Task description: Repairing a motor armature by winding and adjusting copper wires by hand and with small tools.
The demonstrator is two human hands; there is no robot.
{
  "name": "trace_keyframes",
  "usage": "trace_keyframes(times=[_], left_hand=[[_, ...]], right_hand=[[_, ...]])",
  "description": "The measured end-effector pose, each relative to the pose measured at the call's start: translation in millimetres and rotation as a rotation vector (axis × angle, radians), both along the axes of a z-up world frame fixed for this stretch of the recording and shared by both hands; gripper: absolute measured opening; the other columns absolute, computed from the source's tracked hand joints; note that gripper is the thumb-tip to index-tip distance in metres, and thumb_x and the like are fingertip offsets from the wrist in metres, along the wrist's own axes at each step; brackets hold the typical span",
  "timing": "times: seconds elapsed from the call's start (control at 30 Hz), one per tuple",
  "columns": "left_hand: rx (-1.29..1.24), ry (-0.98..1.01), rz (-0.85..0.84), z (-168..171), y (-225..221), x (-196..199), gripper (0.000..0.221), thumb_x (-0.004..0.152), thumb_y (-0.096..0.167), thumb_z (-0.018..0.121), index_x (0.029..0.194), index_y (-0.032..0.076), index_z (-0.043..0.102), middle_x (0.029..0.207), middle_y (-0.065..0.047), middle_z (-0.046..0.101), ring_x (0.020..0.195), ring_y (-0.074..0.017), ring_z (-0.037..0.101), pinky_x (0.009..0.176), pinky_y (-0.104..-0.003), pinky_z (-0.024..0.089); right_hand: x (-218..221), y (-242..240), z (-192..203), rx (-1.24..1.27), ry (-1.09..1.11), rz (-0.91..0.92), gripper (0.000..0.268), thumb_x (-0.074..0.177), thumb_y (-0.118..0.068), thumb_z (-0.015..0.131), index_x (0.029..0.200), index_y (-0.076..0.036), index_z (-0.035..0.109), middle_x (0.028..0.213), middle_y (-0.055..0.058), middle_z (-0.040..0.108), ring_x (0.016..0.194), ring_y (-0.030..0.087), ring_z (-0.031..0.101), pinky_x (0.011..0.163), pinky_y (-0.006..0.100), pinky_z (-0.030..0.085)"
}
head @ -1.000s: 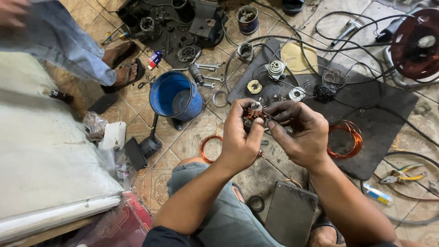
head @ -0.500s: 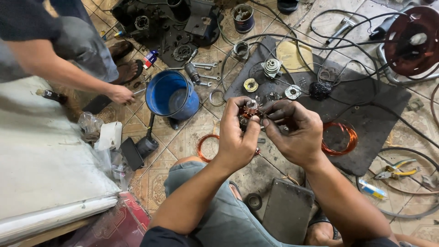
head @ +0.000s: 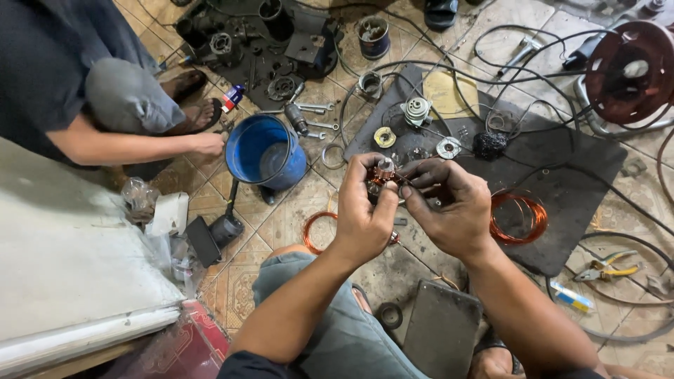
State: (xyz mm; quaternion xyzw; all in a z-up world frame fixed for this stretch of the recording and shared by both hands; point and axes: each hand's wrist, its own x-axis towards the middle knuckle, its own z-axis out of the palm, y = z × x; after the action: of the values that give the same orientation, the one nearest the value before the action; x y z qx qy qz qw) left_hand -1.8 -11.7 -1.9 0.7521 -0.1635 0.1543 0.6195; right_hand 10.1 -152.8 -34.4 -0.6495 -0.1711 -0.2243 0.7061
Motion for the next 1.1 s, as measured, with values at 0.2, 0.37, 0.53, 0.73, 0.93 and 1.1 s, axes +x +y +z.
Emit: trace_keyframes(times=[0.2,0.37,0.53,0.73,0.93,1.1], left_hand=[[-0.015,0.005,0.002,-3.8,-1.5,1.1,0.029,0.086,-0.001,0.052,0.114,0.000,0.056,0.096,-0.012,0.053,0.092,-0.0263,0.056,0.085,-0.041,0.048],[-0.032,0.006,-0.010,-1.0,-1.9,3.2,0.029,0.085,-0.001,0.052,0.114,0.000,0.056,0.095,-0.012,0.052,0.090,-0.0257,0.056,0.084,-0.041,0.048],[-0.015,-0.025,0.011,2.8,-2.6,7.5,0.026,0.087,0.001,0.054,0.113,0.001,0.056,0.093,-0.015,0.053,0.090,-0.0268,0.057,0.082,-0.041,0.048],[-0.072,0.011,-0.012,7.4,-4.6,3.6,0.028,0.085,-0.001,0.052,0.113,0.002,0.057,0.093,-0.010,0.053,0.088,-0.0232,0.054,0.083,-0.039,0.048],[-0.064,0.041,-0.028,9.8,0.2,-2.6,0.029,0.086,-0.001,0.051,0.114,0.002,0.056,0.096,-0.012,0.053,0.089,-0.0257,0.053,0.085,-0.040,0.048],[-0.065,0.053,-0.040,11.6,-0.1,-4.3,0.029,0.086,-0.001,0.051,0.114,0.003,0.055,0.098,-0.010,0.052,0.091,-0.0243,0.054,0.086,-0.040,0.049]], right_hand=[[-0.4,1.7,4.8,0.033,0.000,0.004,0.018,0.083,0.005,0.081,0.083,0.006,0.064,0.086,0.022,0.074,0.066,0.017,0.065,0.054,0.029,0.058],[1.0,1.8,0.7,0.034,-0.011,-0.002,0.017,0.083,0.007,0.080,0.082,0.005,0.063,0.087,0.021,0.075,0.066,0.019,0.068,0.053,0.029,0.059],[5.9,0.2,1.1,0.019,-0.032,-0.022,0.016,0.082,0.009,0.080,0.082,0.006,0.064,0.087,0.022,0.075,0.064,0.021,0.068,0.052,0.030,0.059],[2.0,0.4,-1.1,0.026,-0.006,-0.019,0.016,0.083,0.010,0.079,0.083,0.005,0.064,0.088,0.020,0.075,0.068,0.019,0.069,0.054,0.029,0.059],[-1.4,1.2,-3.1,0.002,-0.034,-0.022,0.018,0.083,0.008,0.080,0.083,0.004,0.063,0.087,0.020,0.074,0.068,0.018,0.068,0.054,0.029,0.059],[-2.5,1.2,-1.5,0.010,-0.030,-0.018,0.017,0.084,0.009,0.080,0.084,0.005,0.063,0.087,0.021,0.074,0.069,0.018,0.069,0.056,0.028,0.059]])
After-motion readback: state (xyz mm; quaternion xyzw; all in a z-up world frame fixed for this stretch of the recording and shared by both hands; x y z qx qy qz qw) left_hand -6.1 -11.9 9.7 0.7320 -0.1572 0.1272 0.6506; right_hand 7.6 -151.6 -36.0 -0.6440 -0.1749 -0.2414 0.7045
